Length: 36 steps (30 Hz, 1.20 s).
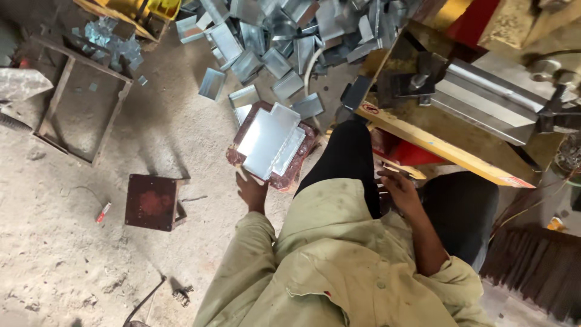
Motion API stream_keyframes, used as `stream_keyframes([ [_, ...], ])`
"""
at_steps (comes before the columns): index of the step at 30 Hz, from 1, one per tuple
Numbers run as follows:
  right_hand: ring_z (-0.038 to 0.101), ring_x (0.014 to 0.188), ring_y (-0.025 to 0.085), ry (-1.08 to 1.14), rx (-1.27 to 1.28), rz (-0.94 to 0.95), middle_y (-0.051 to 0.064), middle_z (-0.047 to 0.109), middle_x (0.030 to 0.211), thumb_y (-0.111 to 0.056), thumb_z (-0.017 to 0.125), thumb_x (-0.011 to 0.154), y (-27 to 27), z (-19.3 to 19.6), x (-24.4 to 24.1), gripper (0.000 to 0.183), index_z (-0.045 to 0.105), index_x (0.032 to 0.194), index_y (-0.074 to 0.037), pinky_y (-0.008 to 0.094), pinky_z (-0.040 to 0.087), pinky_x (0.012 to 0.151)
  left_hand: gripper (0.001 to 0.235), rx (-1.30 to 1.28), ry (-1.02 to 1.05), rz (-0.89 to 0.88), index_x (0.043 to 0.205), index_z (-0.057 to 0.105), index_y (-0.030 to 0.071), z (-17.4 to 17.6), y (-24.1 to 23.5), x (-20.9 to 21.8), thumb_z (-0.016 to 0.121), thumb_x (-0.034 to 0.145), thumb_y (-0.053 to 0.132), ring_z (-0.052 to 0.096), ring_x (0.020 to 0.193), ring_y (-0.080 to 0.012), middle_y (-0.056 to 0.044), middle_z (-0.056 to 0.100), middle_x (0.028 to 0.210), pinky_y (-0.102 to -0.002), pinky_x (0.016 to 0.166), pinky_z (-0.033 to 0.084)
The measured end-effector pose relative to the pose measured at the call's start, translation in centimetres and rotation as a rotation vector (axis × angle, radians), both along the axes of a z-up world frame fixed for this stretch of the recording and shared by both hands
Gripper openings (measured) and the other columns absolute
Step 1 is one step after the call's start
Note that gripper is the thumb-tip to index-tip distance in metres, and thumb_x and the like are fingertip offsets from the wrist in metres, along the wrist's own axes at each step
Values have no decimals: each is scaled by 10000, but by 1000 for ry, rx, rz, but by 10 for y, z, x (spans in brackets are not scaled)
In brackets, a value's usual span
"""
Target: The person picks up metal sheets, inserts them individually into a mechanical press to bend the edges, and places the finished metal parts into a pile on the floor.
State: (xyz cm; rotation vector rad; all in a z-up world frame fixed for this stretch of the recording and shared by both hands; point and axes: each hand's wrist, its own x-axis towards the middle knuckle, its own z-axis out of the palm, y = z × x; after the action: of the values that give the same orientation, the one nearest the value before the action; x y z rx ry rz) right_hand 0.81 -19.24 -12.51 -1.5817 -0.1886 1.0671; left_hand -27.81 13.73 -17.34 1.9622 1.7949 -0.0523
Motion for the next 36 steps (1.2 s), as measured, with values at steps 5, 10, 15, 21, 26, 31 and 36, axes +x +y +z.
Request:
stream_keyframes([
  [5,664,807,148,-93,-82,-1,84,723,1020,-176,616,1031,-12,2,-3,301,659,1282,-16,278,550,711,1298,6,75,-195,1604,154,119,-28,14,10,973,643,419,193,1533,-353,-153,208,1639,-712,1126,296],
  [10,679,824,134,-61,-85,-47,59,704,1008,-181,620,1019,-11,11,-3,311,637,1283,-17,280,553,727,1260,64,110,-205,1578,206,67,-54,22,15,986,613,290,284,1490,-355,-159,300,1580,-649,1113,366],
  [15,653,840,126,-75,-89,-12,60,716,1036,-187,618,1026,-12,7,-3,324,638,1296,-9,272,536,737,1248,31,103,-238,1552,232,30,-58,28,9,997,591,256,372,1413,-368,-181,357,1513,-586,1056,442],
  [21,656,857,121,-79,-80,19,61,723,1058,-196,613,1027,-15,-1,-5,334,627,1302,-7,265,545,758,1242,20,83,-272,1538,212,17,-47,31,-1,993,608,279,393,1365,-386,-201,380,1453,-586,1003,451],
  [26,661,862,123,-72,-58,-7,57,707,1064,-195,617,1031,-17,-3,-3,337,625,1305,1,262,541,759,1224,-1,188,-299,1585,177,44,-36,30,-18,940,644,226,437,1311,-371,-182,427,1380,-566,1003,467],
  [31,659,853,113,-64,-61,21,46,713,1057,-196,611,1026,-13,-1,-4,331,627,1296,-4,248,538,738,1233,-69,180,-328,1615,151,95,-34,30,-45,911,653,233,425,1344,-387,-211,409,1436,-555,1001,473],
  [36,629,819,93,-63,-78,26,39,711,1021,-198,617,1037,-5,11,-8,317,641,1287,-4,228,501,688,1112,48,275,-448,1702,119,160,-41,15,-57,823,842,218,317,1500,-358,-213,361,1554,-650,1130,335],
])
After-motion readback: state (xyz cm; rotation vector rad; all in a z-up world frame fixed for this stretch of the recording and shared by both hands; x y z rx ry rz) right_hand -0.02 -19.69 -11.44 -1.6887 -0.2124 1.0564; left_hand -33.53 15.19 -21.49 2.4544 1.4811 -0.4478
